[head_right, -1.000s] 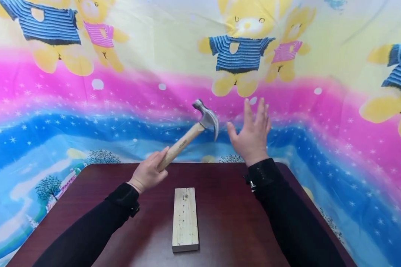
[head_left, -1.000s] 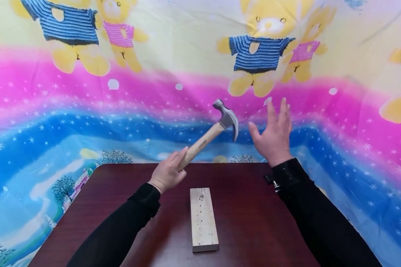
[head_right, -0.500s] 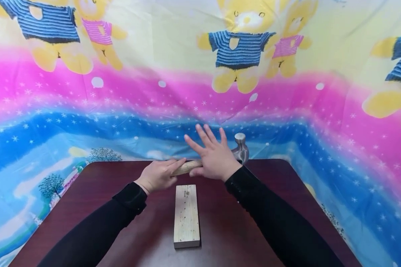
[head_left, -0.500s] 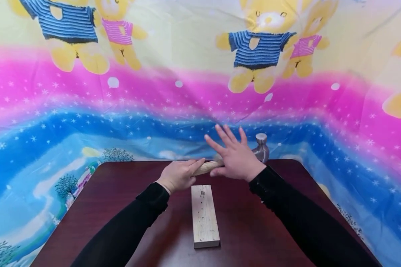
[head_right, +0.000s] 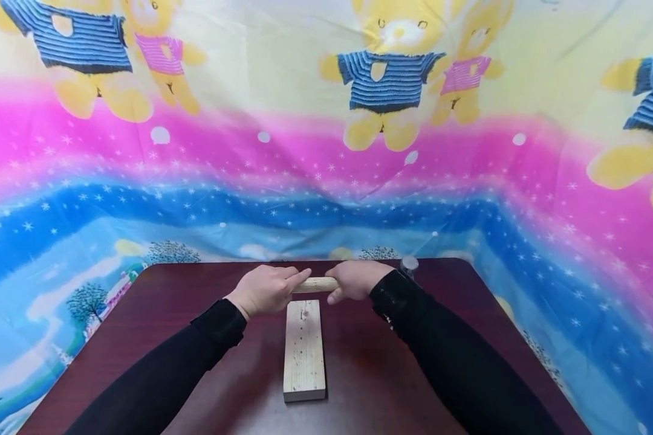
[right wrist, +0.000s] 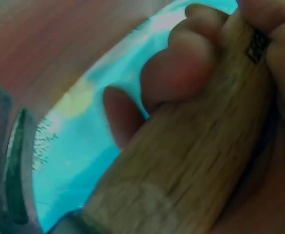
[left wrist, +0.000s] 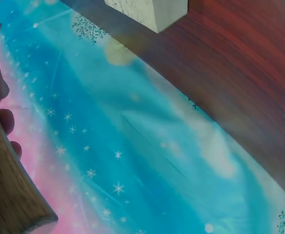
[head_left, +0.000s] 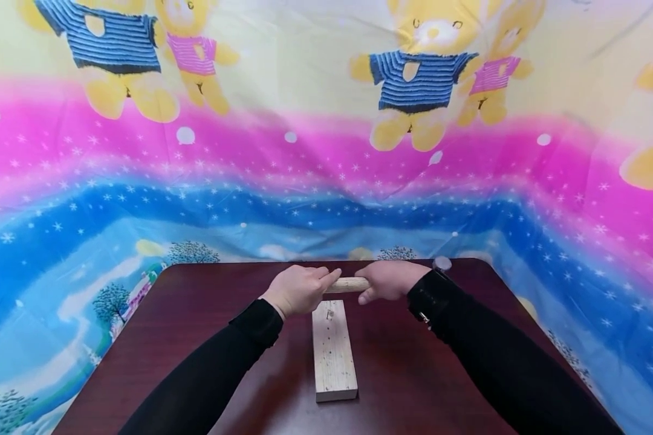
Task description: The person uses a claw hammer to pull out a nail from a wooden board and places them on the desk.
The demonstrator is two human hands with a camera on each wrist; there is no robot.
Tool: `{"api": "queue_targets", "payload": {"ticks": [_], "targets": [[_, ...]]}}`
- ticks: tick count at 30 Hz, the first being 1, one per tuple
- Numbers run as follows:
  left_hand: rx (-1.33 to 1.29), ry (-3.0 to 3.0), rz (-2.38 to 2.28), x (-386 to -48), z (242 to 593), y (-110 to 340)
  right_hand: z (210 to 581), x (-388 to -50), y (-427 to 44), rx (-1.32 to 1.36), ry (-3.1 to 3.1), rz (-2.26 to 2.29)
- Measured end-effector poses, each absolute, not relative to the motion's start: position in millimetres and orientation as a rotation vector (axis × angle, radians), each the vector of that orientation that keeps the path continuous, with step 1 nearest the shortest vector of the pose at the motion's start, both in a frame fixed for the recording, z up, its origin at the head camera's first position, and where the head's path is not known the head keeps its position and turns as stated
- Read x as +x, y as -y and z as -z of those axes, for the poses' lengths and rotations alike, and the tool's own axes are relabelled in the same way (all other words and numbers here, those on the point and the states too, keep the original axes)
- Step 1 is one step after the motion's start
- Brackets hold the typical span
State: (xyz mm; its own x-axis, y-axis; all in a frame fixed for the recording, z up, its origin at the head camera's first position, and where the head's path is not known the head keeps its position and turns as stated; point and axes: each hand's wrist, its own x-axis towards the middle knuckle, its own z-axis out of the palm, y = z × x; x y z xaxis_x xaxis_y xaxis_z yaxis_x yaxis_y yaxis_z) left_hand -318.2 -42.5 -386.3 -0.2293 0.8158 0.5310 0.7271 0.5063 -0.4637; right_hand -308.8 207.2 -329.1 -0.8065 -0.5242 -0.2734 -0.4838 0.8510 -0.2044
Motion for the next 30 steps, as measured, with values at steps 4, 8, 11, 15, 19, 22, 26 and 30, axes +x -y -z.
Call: {"api": "queue_targets", "payload": {"ticks": [4, 8, 11, 15, 19, 22, 26, 30], "targets": [[-1.280, 2.051, -0.147, -315.7, 384.9, 43.2, 335.0, -312.5, -210.4, -0.802, -2.679, 0.214], [-1.255, 2.275, -0.069, -314.7, 380.2, 44.6, 339.0, -318.1, -217.1, -0.812, -2.671, 0.256], [-1.171, 2.526, 0.131, -318.7, 380.0, 51.4, 344.0, -324.8, -230.3, -0.785, -2.677, 0.289], [-0.944, 2.770, 0.569, -327.1, 390.5, 71.9, 345.5, -331.2, -251.2, -0.741, -2.714, 0.355], [-0.815, 2.916, 0.770, -331.6, 414.2, 87.5, 344.2, -329.9, -263.5, -0.721, -2.758, 0.453], [-0.849, 3.032, 0.734, -330.3, 432.3, 87.9, 344.6, -328.1, -265.5, -0.713, -2.762, 0.504], [-0.922, 3.133, 0.685, -322.8, 448.7, 79.2, 347.3, -326.2, -261.4, -0.708, -2.739, 0.584], [-0.935, 3.193, 0.641, -315.2, 459.7, 71.1, 350.2, -325.7, -251.2, -0.723, -2.716, 0.698]]}}
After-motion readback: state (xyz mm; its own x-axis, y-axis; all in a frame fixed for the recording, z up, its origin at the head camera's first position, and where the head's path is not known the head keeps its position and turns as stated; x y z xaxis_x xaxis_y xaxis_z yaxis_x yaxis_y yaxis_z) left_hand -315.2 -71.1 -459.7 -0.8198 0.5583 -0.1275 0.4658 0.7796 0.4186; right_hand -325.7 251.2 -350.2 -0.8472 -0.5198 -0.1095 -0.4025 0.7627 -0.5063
